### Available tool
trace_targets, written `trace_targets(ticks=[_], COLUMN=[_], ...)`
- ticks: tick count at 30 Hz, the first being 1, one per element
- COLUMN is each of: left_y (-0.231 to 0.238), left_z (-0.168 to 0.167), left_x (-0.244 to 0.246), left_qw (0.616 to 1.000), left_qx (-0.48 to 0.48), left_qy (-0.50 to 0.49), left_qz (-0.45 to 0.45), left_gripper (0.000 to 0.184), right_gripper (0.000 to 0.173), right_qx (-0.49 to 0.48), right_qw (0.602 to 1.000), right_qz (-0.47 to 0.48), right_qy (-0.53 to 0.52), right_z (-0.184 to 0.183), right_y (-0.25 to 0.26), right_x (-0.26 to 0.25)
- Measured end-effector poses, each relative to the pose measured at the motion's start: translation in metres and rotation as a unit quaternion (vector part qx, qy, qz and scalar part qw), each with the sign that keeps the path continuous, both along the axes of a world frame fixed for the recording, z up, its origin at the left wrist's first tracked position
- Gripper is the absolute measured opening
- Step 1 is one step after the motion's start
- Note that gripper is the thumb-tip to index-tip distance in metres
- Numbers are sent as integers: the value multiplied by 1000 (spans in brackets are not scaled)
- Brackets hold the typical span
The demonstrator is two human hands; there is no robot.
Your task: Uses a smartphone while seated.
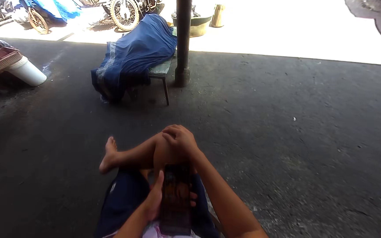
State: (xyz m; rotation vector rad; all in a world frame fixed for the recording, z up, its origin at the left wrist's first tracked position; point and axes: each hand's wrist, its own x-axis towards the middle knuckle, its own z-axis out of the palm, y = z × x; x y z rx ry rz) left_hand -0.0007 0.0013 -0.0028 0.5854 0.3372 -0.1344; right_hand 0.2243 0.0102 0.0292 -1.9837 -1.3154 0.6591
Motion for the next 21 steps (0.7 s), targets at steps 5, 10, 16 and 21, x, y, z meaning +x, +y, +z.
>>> trace_targets(ticks=[5, 10, 16, 21], left_y=[0, 0, 0, -1], left_z=[1, 1, 0, 0], left_x=[1, 0, 0, 0], left_qw=[1000, 1000, 1000, 1000], left_qx=[-1, 3, 5, 3], left_qy=[3, 2, 4, 4], left_qz=[3, 0, -4, -1], left_gripper=[96, 96, 97, 97], right_gripper=[35, 36, 35, 36], right_qx=[-1, 0, -1, -3], right_qw=[1000, 1000, 1000, 1000], right_qz=[-1, 1, -1, 0], right_qy=[-2, -8, -9, -10], right_z=[0, 0, -1, 0], right_y=[0, 0, 0, 0], right_x=[-1, 0, -1, -1])
